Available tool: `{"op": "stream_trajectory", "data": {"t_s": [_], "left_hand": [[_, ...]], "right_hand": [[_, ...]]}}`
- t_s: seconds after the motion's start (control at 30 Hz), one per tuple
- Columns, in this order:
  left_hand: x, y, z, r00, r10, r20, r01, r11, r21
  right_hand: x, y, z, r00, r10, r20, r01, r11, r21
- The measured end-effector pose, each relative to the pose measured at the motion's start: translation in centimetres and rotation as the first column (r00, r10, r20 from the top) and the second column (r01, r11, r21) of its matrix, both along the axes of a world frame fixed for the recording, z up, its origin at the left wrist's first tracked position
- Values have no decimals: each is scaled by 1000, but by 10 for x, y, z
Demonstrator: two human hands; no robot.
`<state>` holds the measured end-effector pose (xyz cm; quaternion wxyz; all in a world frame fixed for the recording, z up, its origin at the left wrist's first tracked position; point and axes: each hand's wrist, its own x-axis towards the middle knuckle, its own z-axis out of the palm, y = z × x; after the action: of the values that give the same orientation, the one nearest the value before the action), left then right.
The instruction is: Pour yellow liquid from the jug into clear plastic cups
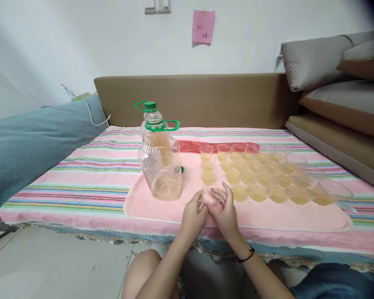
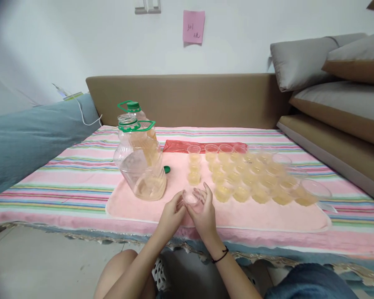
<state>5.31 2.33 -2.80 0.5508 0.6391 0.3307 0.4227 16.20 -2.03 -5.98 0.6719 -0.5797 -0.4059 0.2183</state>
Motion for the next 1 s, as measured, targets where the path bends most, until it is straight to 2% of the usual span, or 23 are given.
{"op": "stream_trajectory", "data": {"t_s": [0.17,0.33,0.43,0.5,0.57,0.67,0.73,0.8,0.87,0.93,1.0], "left_hand": [[0,0,3,997,-9,-81,11,1000,22],[-5,2,3,981,122,-152,-112,991,72],[-14,2,10,959,232,-162,-194,956,219],[-21,2,16,933,335,-133,-260,881,395],[-29,5,21,899,432,-69,-323,762,561],[-37,8,26,858,513,30,-391,614,685],[-39,9,27,851,522,61,-404,574,713],[-40,9,27,855,513,77,-402,561,724],[-42,8,26,842,524,130,-429,502,751],[-44,9,26,790,572,221,-510,414,754],[-48,12,27,699,649,300,-630,360,688]], "right_hand": [[1,1,-1,1000,-17,2,17,1000,12],[3,2,-5,1000,-5,17,5,1000,-2],[3,0,-6,999,8,34,-7,1000,-13],[3,-2,-7,999,11,49,-11,1000,-16],[3,-4,-8,998,8,64,-7,1000,-14],[3,-7,-11,996,-11,87,12,1000,-13],[3,-12,-14,995,-31,97,33,999,-20],[1,-21,-15,993,-50,105,53,998,-31],[-3,-34,-11,990,-69,120,74,997,-34],[-9,-47,1,985,-94,147,99,995,-22],[-16,-55,20,971,-119,210,118,993,16]]}}
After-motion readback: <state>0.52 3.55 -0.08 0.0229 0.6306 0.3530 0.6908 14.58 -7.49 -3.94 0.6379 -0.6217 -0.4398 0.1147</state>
